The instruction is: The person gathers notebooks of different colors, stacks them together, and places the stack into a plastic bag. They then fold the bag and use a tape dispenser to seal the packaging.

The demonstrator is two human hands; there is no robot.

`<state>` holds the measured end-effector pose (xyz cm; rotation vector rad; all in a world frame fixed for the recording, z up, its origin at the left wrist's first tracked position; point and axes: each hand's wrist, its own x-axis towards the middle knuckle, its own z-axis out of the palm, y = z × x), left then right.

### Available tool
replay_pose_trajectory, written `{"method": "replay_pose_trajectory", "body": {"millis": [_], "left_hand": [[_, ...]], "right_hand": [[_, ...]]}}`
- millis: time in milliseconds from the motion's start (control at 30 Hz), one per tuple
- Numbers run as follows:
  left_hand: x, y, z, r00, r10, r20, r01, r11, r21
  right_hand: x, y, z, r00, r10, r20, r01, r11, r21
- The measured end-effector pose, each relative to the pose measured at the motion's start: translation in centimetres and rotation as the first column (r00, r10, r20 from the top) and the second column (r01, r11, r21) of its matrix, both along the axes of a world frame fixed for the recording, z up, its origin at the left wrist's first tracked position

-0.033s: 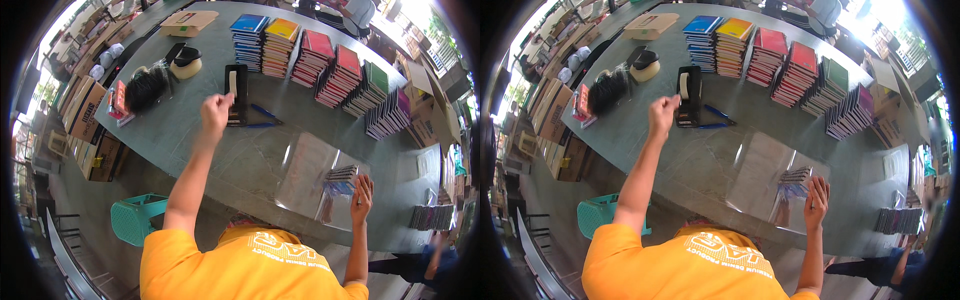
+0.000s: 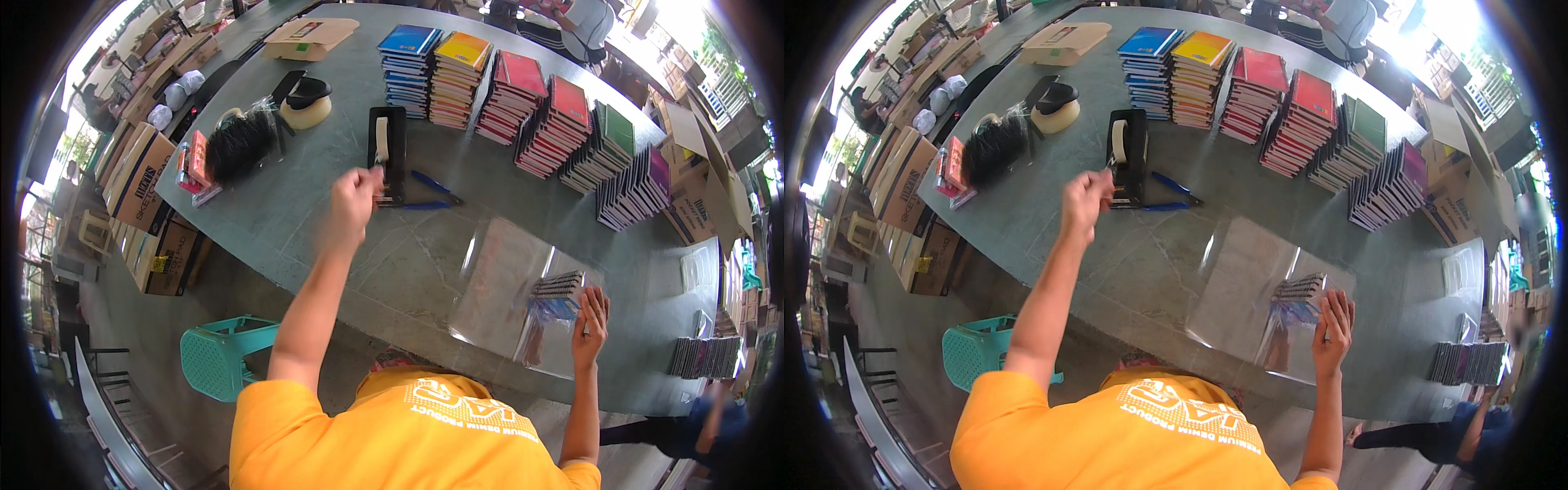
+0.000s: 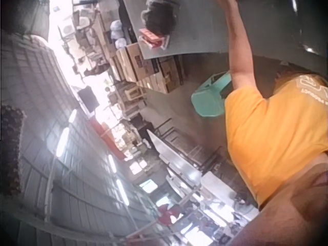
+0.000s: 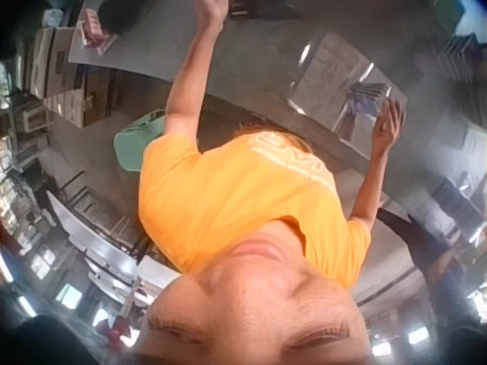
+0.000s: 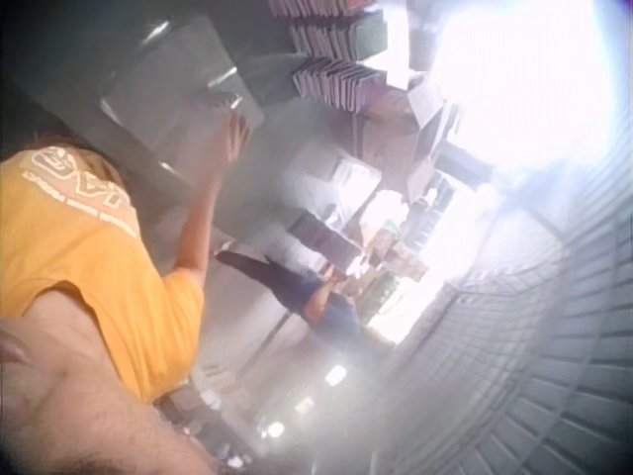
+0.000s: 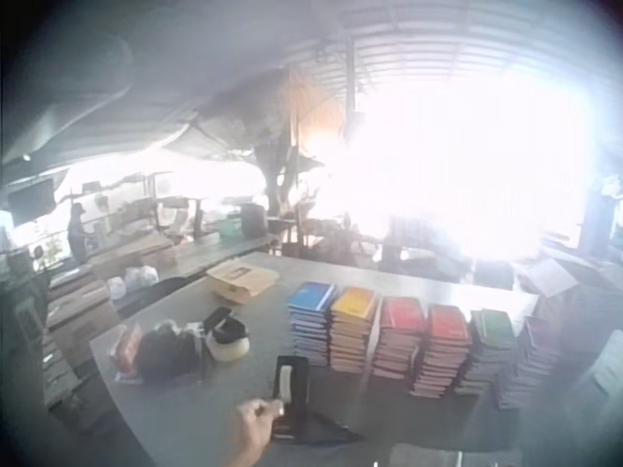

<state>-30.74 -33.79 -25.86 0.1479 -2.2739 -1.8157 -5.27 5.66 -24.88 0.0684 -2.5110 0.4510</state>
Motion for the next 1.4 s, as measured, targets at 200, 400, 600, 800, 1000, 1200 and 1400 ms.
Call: {"method": "replay_pose_trajectory", "body": {"millis": [200,400,600,800,1000,1200,1400], "left_hand": [[0.9,-4.7,-2.0,0.999,-0.003,0.051,0.046,0.452,-0.891],[10.8,11.7,3.1,0.888,-0.409,0.209,0.340,0.891,0.301],[19.3,25.2,1.8,0.731,-0.635,0.249,0.537,0.761,0.364],[20.5,26.5,-0.7,0.926,-0.376,-0.027,0.374,0.925,-0.062],[20.8,25.2,-5.3,0.900,-0.431,-0.068,0.419,0.897,-0.140],[25.8,27.3,-4.0,0.425,-0.835,0.349,0.832,0.512,0.212],[22.8,25.9,-5.6,0.359,-0.933,-0.024,0.287,0.086,0.954]], "right_hand": [[0.0,0.4,-2.0,0.999,-0.022,-0.030,0.017,0.987,-0.159],[-0.4,-0.3,-1.1,0.999,0.030,-0.011,-0.031,0.987,-0.155],[-0.2,-0.2,-0.4,0.995,0.096,-0.013,-0.096,0.958,-0.270],[0.5,0.0,1.4,0.979,0.197,0.058,-0.169,0.932,-0.321],[-4.4,3.7,4.6,0.932,0.185,0.313,-0.091,0.952,-0.292],[-5.9,1.4,6.5,0.784,0.140,0.605,-0.287,0.946,0.152],[-5.6,4.0,9.1,0.810,0.524,0.263,-0.300,0.757,-0.581]]}}
